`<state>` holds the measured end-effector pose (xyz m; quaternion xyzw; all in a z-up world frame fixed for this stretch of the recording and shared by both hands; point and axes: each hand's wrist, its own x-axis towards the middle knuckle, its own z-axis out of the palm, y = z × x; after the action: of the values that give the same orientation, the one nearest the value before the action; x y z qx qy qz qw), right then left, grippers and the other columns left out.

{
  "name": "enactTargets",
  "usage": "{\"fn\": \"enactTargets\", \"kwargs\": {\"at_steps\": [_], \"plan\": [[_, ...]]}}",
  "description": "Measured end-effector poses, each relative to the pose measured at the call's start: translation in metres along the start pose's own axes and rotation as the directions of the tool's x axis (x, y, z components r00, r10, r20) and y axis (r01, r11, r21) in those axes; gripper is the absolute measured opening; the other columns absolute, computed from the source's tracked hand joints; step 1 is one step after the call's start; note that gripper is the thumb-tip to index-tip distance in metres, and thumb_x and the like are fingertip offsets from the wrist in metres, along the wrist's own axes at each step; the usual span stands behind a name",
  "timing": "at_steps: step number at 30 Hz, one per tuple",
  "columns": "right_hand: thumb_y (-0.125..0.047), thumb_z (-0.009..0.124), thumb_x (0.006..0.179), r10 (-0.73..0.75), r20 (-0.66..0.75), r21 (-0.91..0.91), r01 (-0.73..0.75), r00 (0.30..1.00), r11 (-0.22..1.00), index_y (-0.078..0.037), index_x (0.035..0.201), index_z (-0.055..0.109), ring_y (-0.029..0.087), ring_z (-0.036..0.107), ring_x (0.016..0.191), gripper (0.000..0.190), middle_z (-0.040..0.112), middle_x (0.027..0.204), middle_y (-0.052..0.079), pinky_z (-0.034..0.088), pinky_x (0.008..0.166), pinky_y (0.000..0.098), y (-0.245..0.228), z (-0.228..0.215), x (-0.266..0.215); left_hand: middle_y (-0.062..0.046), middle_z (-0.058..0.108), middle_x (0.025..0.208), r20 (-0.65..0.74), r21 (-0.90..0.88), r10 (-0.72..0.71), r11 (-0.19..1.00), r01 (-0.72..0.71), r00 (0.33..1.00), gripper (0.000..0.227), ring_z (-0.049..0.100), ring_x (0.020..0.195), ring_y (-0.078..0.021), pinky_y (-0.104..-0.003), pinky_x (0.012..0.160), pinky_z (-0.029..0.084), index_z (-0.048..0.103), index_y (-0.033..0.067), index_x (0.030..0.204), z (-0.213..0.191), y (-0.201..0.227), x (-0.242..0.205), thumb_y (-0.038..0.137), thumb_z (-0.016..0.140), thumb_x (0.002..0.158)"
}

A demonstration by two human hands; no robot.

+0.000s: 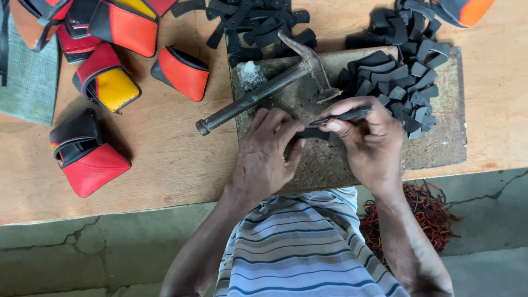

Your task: The person repeatedly hammers small black rubber pieces on a wooden board using a hammer. They pick up each piece, position it on the board, strike it several times, and place it aside. The process is repeated continuously throughout the clip.

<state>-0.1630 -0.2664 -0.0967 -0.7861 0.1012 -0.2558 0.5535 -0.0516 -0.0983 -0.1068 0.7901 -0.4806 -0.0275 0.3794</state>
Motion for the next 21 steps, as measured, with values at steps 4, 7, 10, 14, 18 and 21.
{"fn": "enactTargets", "kwargs": {"at_steps": [4,7,10,14,18,21], "plan": [[-0.001,0.071,0.101,0.025,0.054,-0.094,-0.019,0.998,0.995,0.001,0.113,0.060,0.012,0.075,0.095,0.016,0.076,0.104,0.009,0.063,0.084,0.0251,-0.001,0.011,-0.002,-0.009,0.057,0.103,0.002,-0.014,-0.023,1.000,0.023,1.000,0.027,0.058,0.101,-0.0269,-0.044,0.090,0.051,0.066,0.0058,0.110,-0.007,-0.006,-0.003,0.010,0.078,0.087],[-0.001,0.070,0.101,0.100,0.061,-0.024,-0.099,0.993,0.995,0.000,0.113,0.060,0.011,0.074,0.092,0.015,0.076,0.103,0.008,0.061,0.078,0.0234,0.001,0.020,-0.002,-0.009,0.058,0.102,0.004,-0.025,-0.035,0.999,0.035,0.999,0.029,0.059,0.100,-0.0279,-0.044,0.091,0.051,0.066,0.0061,0.110,-0.010,-0.005,-0.003,0.011,0.079,0.085],[0.000,0.070,0.101,0.085,0.070,-0.070,-0.080,0.994,0.994,0.000,0.113,0.060,0.010,0.074,0.091,0.015,0.076,0.101,0.007,0.061,0.078,0.0234,0.003,0.022,0.000,-0.010,0.058,0.104,0.024,-0.037,-0.036,0.999,0.037,0.999,0.034,0.059,0.102,-0.0280,-0.043,0.092,0.052,0.066,0.0056,0.112,-0.014,-0.005,-0.003,0.013,0.081,0.082],[0.000,0.071,0.100,0.030,0.092,-0.149,-0.016,0.995,0.989,-0.001,0.113,0.062,0.011,0.075,0.093,0.017,0.077,0.101,0.007,0.063,0.080,0.0239,0.004,0.021,0.002,-0.012,0.059,0.104,0.037,-0.021,-0.010,1.000,0.011,0.999,0.048,0.061,0.099,-0.0267,-0.042,0.094,0.053,0.064,0.0012,0.121,-0.029,-0.013,-0.007,0.015,0.083,0.080],[0.000,0.072,0.100,0.016,0.109,-0.131,-0.002,0.994,0.991,-0.002,0.113,0.062,0.012,0.075,0.094,0.016,0.077,0.102,0.008,0.063,0.083,0.0253,0.003,0.022,0.003,-0.011,0.063,0.109,-0.030,-0.100,-0.050,0.994,0.046,0.998,0.042,0.065,0.102,-0.0241,-0.039,0.094,0.055,0.065,0.0040,0.122,-0.051,-0.020,-0.014,0.009,0.082,0.084],[-0.001,0.072,0.099,0.024,0.115,-0.150,-0.007,0.993,0.989,-0.002,0.113,0.063,0.013,0.076,0.094,0.016,0.077,0.101,0.007,0.064,0.082,0.0259,0.001,0.022,0.004,-0.010,0.064,0.108,-0.050,-0.138,-0.092,0.987,0.084,0.994,0.041,0.067,0.100,-0.0234,-0.039,0.091,0.055,0.065,0.0054,0.122,-0.061,-0.021,-0.018,0.005,0.082,0.085]]}}
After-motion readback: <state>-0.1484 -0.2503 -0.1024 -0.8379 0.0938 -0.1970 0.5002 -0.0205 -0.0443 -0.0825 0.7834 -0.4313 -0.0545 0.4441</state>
